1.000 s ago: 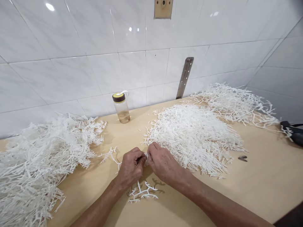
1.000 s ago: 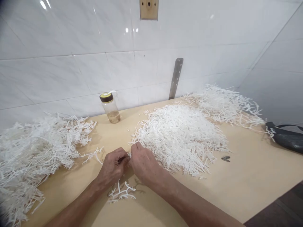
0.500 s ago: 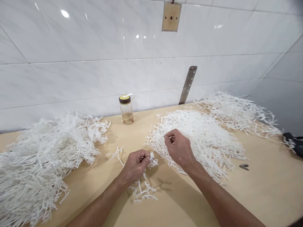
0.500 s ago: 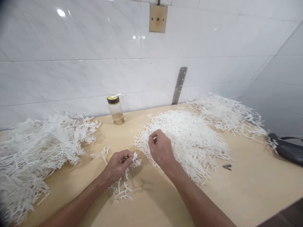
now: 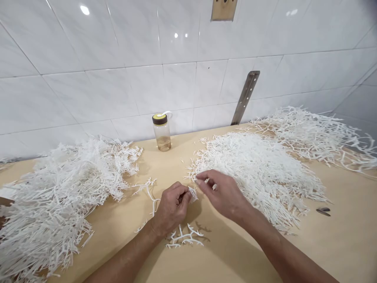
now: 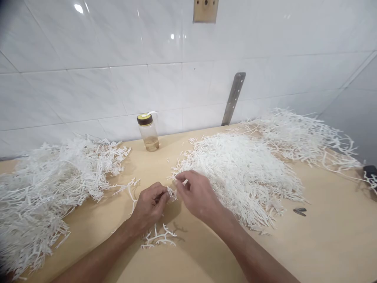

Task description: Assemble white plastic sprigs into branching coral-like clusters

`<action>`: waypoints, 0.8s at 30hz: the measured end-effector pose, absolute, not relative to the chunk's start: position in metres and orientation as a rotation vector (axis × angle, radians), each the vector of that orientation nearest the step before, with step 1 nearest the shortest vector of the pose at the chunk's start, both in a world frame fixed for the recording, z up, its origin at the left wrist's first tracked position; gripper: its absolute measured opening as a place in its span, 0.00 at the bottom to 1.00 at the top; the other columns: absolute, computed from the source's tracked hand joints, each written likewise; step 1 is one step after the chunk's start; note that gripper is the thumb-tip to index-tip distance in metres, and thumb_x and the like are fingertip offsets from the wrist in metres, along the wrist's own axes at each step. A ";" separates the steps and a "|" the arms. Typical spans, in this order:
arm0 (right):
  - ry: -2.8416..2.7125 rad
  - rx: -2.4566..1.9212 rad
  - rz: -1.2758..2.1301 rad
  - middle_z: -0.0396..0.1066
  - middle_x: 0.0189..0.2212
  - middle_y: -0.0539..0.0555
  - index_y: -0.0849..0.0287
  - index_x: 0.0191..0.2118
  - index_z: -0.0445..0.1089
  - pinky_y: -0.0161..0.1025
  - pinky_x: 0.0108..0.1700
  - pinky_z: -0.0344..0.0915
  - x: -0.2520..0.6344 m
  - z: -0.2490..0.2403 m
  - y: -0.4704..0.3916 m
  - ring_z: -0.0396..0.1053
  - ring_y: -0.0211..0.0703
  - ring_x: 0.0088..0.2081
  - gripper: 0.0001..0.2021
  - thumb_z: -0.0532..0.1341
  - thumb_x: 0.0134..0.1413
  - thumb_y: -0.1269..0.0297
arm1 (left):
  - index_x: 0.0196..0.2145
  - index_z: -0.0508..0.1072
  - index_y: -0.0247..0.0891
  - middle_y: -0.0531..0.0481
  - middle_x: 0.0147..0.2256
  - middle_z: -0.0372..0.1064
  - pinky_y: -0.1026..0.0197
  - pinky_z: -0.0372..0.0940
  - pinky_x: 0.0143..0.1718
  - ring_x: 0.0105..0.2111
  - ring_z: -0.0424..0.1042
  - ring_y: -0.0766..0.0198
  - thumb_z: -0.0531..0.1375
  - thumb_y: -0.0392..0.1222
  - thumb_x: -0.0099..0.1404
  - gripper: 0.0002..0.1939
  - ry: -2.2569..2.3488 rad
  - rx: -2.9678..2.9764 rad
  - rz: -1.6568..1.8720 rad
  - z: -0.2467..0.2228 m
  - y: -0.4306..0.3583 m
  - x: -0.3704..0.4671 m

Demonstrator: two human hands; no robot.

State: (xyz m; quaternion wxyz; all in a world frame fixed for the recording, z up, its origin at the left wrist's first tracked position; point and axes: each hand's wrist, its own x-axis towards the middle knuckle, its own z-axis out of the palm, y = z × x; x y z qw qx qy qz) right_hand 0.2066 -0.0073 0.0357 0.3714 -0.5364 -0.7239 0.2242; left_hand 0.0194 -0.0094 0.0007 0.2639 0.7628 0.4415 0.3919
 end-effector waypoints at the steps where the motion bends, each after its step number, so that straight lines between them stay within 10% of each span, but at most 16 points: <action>1: -1.902 -1.358 0.636 0.76 0.34 0.54 0.57 0.39 0.75 0.38 0.33 0.67 0.201 0.035 -0.010 0.71 0.41 0.32 0.10 0.58 0.62 0.61 | 0.25 0.70 0.37 0.53 0.24 0.60 0.64 0.55 0.27 0.25 0.61 0.67 0.54 0.33 0.65 0.11 1.188 2.090 1.051 0.000 -0.010 0.020; 24: -1.860 -1.292 1.284 0.70 0.27 0.48 0.58 0.38 0.75 0.31 0.21 0.65 0.211 0.037 -0.006 0.67 0.31 0.18 0.09 0.57 0.59 0.64 | 0.25 0.67 0.37 0.54 0.26 0.58 0.64 0.55 0.28 0.26 0.61 0.68 0.52 0.31 0.66 0.12 1.068 2.186 0.945 -0.004 -0.006 0.017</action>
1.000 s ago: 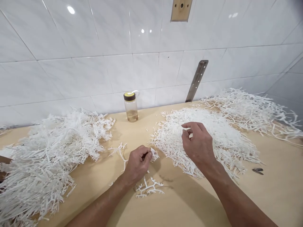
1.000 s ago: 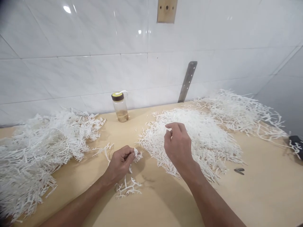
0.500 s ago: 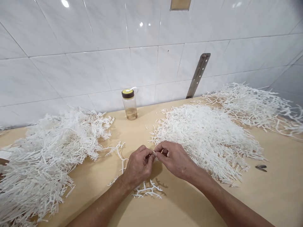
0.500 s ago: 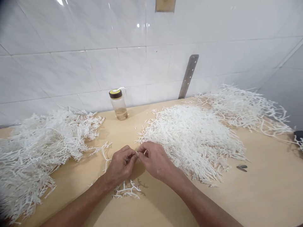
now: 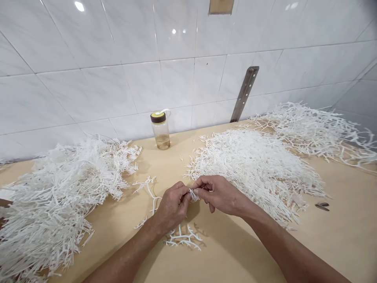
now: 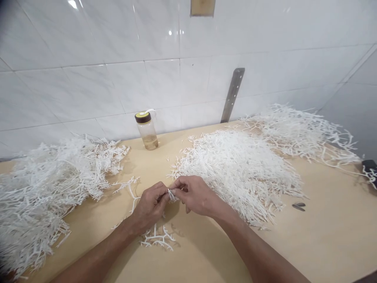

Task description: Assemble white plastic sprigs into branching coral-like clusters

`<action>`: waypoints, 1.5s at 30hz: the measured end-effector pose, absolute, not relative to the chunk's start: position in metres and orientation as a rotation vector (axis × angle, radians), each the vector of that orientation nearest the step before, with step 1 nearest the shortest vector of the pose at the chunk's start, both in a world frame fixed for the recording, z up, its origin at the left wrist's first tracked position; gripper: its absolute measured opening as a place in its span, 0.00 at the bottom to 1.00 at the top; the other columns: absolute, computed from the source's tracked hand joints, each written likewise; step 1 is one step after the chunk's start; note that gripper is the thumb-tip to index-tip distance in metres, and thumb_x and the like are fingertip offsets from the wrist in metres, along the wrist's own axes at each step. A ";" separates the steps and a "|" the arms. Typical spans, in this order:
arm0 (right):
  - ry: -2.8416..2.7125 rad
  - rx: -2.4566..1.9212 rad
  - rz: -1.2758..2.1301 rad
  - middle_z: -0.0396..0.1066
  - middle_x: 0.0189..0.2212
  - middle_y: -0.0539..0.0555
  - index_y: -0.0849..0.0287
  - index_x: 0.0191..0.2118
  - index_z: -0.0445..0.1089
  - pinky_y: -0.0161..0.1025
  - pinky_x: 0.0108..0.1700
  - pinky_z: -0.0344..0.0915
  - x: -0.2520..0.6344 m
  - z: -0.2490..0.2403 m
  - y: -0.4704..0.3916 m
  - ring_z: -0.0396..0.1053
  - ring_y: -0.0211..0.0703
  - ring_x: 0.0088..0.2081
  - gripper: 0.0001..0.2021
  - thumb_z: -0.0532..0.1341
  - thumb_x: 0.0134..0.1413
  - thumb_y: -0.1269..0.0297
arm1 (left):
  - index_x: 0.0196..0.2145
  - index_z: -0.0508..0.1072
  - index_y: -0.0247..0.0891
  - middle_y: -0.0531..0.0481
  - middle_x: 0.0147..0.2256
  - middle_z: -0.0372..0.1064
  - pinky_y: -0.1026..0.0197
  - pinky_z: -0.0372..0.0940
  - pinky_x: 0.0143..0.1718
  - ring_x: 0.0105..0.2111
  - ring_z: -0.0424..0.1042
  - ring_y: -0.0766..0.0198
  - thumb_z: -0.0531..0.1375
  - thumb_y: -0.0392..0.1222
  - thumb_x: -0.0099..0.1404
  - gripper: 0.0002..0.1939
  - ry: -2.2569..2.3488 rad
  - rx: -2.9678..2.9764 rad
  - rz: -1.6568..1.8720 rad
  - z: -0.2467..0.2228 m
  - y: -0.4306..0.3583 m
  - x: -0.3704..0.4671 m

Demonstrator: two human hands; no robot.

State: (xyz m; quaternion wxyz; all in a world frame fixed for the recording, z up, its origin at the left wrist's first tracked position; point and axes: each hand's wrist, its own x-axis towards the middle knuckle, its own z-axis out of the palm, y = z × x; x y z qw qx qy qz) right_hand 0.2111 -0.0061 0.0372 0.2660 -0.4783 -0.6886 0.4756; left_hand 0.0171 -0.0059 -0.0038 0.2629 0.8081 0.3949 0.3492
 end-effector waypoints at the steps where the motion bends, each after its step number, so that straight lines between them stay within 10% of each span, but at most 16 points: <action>1: -1.860 -1.301 1.263 0.70 0.27 0.48 0.58 0.37 0.75 0.31 0.21 0.65 0.210 0.037 -0.007 0.67 0.31 0.18 0.09 0.58 0.58 0.65 | 0.25 0.67 0.37 0.54 0.25 0.58 0.64 0.55 0.28 0.26 0.61 0.68 0.52 0.31 0.66 0.12 1.067 2.188 0.936 -0.004 -0.006 0.017; 27: -2.142 -1.444 0.546 0.67 0.29 0.51 0.58 0.33 0.62 0.37 0.32 0.56 0.193 0.020 -0.019 0.62 0.40 0.30 0.08 0.51 0.62 0.73 | 0.25 0.67 0.37 0.54 0.25 0.62 0.64 0.56 0.28 0.26 0.61 0.67 0.54 0.31 0.61 0.08 1.138 2.027 0.873 0.003 -0.006 0.018; 45: -1.983 -1.467 0.257 0.66 0.25 0.52 0.57 0.30 0.60 0.36 0.25 0.52 0.191 0.029 -0.009 0.58 0.38 0.23 0.07 0.51 0.55 0.75 | 0.26 0.69 0.36 0.53 0.23 0.62 0.65 0.56 0.24 0.24 0.60 0.67 0.61 0.55 0.62 0.18 0.944 1.538 0.882 0.015 -0.007 0.015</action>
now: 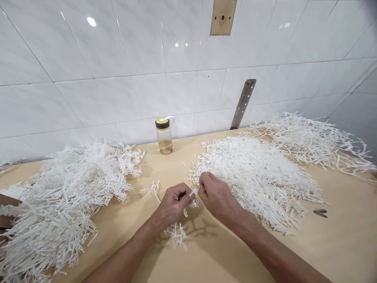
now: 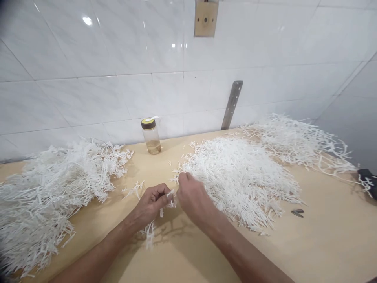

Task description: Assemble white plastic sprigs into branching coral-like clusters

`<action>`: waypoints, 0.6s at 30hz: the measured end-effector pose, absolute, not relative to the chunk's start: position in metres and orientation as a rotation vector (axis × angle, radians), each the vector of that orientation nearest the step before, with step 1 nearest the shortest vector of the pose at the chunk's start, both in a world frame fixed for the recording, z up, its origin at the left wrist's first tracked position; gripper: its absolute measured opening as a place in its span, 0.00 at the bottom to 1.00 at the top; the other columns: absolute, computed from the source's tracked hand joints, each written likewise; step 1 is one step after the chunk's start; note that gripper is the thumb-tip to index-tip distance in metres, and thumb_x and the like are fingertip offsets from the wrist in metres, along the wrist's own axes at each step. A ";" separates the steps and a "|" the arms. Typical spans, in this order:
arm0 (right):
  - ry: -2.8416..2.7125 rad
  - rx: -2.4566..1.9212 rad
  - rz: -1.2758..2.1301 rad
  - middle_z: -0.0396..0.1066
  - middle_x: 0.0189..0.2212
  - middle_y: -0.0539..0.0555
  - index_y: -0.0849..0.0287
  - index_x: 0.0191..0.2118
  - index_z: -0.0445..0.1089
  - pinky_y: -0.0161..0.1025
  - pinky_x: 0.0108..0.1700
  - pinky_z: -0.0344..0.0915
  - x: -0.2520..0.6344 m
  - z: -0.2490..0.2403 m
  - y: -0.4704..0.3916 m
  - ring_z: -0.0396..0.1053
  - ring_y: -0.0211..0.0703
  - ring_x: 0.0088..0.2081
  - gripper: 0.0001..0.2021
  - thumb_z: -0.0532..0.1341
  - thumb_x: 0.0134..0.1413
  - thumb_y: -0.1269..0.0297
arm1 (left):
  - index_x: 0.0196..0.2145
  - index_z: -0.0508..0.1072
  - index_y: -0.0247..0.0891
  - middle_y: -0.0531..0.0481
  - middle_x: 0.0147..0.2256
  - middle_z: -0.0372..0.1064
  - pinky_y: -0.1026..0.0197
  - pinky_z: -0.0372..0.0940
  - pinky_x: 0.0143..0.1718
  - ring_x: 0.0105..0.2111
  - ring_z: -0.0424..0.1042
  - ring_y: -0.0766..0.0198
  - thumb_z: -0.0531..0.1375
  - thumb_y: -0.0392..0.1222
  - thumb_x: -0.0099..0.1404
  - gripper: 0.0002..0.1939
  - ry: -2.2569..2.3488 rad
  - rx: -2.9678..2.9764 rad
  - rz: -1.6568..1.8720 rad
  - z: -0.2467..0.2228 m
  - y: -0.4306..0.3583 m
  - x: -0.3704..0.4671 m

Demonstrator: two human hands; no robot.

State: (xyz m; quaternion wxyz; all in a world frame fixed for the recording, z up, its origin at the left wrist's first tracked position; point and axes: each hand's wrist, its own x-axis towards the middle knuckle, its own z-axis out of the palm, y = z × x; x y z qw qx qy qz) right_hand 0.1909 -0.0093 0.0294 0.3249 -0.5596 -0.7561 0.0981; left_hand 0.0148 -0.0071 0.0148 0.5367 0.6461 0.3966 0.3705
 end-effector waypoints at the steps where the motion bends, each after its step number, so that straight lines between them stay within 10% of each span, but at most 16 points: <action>1: -1.931 -1.486 0.204 0.65 0.24 0.51 0.57 0.29 0.59 0.36 0.25 0.53 0.197 0.031 -0.007 0.58 0.38 0.22 0.07 0.51 0.55 0.75 | 0.27 0.70 0.36 0.52 0.24 0.63 0.65 0.57 0.25 0.25 0.61 0.67 0.61 0.54 0.62 0.18 0.914 1.538 0.869 0.014 -0.007 0.015; 12: -1.497 -1.516 -0.038 0.72 0.38 0.59 0.60 0.38 0.71 0.39 0.30 0.65 0.239 0.053 0.002 0.71 0.42 0.30 0.09 0.58 0.60 0.60 | 0.28 0.69 0.37 0.52 0.27 0.62 0.65 0.56 0.28 0.25 0.61 0.68 0.53 0.33 0.66 0.09 1.230 2.106 1.170 -0.007 -0.008 0.016; 18: -1.878 -1.483 0.682 0.76 0.30 0.53 0.58 0.36 0.74 0.38 0.30 0.66 0.197 0.041 -0.012 0.72 0.42 0.29 0.11 0.57 0.62 0.58 | 0.30 0.70 0.38 0.51 0.27 0.63 0.64 0.57 0.27 0.26 0.63 0.67 0.52 0.32 0.67 0.10 1.285 2.331 1.091 -0.010 -0.010 0.016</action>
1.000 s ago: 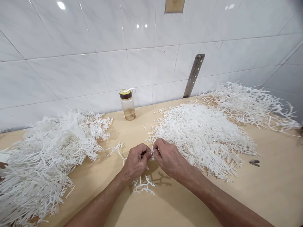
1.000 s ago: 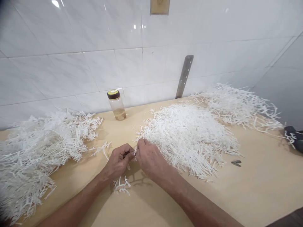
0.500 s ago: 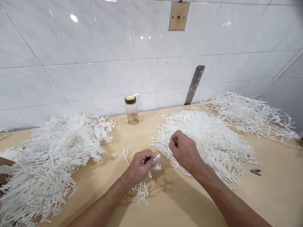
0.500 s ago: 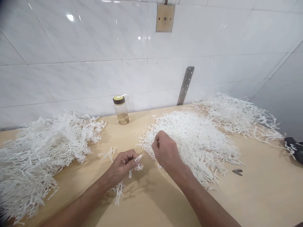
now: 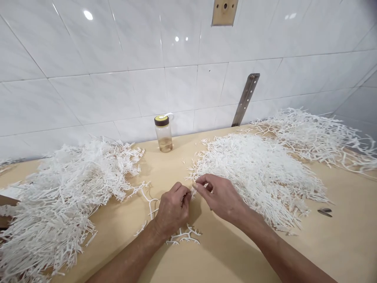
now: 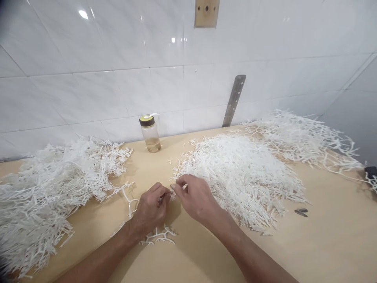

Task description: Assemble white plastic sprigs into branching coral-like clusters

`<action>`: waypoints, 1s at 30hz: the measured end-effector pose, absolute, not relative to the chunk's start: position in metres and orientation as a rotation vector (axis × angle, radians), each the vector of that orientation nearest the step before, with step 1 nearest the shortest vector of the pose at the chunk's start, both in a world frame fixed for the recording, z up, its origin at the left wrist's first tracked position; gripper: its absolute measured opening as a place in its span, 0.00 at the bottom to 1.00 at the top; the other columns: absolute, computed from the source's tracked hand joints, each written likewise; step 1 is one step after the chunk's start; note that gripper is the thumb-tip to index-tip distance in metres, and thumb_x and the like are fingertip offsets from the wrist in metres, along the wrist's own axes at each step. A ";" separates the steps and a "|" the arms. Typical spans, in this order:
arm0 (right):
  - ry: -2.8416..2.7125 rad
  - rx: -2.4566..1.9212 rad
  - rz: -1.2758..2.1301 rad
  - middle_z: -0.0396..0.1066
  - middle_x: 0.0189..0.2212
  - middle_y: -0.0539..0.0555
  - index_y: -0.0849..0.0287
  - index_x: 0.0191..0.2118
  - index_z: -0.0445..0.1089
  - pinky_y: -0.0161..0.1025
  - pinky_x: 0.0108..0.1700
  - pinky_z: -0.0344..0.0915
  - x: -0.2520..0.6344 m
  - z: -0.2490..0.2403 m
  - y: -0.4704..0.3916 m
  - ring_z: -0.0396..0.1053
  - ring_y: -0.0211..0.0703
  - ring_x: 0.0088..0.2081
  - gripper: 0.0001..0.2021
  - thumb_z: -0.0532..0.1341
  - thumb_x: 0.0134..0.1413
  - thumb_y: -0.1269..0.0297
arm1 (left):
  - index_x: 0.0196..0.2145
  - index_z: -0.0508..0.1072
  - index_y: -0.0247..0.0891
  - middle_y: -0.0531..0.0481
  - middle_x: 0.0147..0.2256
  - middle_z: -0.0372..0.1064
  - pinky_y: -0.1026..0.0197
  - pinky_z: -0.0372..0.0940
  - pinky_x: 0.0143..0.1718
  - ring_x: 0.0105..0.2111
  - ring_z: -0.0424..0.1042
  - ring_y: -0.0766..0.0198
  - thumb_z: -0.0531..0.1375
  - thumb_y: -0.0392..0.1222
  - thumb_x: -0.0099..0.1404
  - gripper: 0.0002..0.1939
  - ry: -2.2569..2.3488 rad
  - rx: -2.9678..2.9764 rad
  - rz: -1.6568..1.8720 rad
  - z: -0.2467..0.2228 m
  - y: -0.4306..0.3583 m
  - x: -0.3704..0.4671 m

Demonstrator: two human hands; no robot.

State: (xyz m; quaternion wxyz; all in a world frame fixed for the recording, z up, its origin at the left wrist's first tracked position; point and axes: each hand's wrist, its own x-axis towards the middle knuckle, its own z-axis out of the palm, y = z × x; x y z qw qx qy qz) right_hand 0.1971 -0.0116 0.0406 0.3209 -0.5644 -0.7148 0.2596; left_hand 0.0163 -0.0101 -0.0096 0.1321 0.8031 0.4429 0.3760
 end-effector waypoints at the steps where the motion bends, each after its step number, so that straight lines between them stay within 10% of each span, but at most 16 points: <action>1: -1.902 -1.470 0.725 0.76 0.30 0.52 0.58 0.36 0.74 0.37 0.32 0.66 0.191 0.038 -0.013 0.72 0.42 0.30 0.10 0.57 0.61 0.60 | 0.31 0.70 0.38 0.51 0.27 0.64 0.64 0.57 0.27 0.26 0.63 0.66 0.52 0.32 0.67 0.09 1.288 2.359 1.072 -0.010 -0.010 0.016; 20: -1.989 -1.547 0.154 0.68 0.26 0.54 0.60 0.32 0.64 0.36 0.26 0.54 0.184 0.018 -0.005 0.61 0.39 0.23 0.09 0.51 0.61 0.75 | 0.24 0.70 0.37 0.52 0.24 0.65 0.64 0.56 0.26 0.25 0.62 0.66 0.57 0.39 0.64 0.10 1.196 1.812 1.014 0.007 -0.011 0.020; 30: -1.395 -1.541 -0.178 0.72 0.36 0.58 0.59 0.39 0.69 0.40 0.31 0.65 0.253 0.053 0.006 0.71 0.44 0.30 0.07 0.58 0.59 0.62 | 0.33 0.75 0.35 0.49 0.31 0.70 0.65 0.59 0.28 0.27 0.63 0.68 0.65 0.54 0.59 0.17 1.030 1.283 1.102 -0.003 0.001 0.015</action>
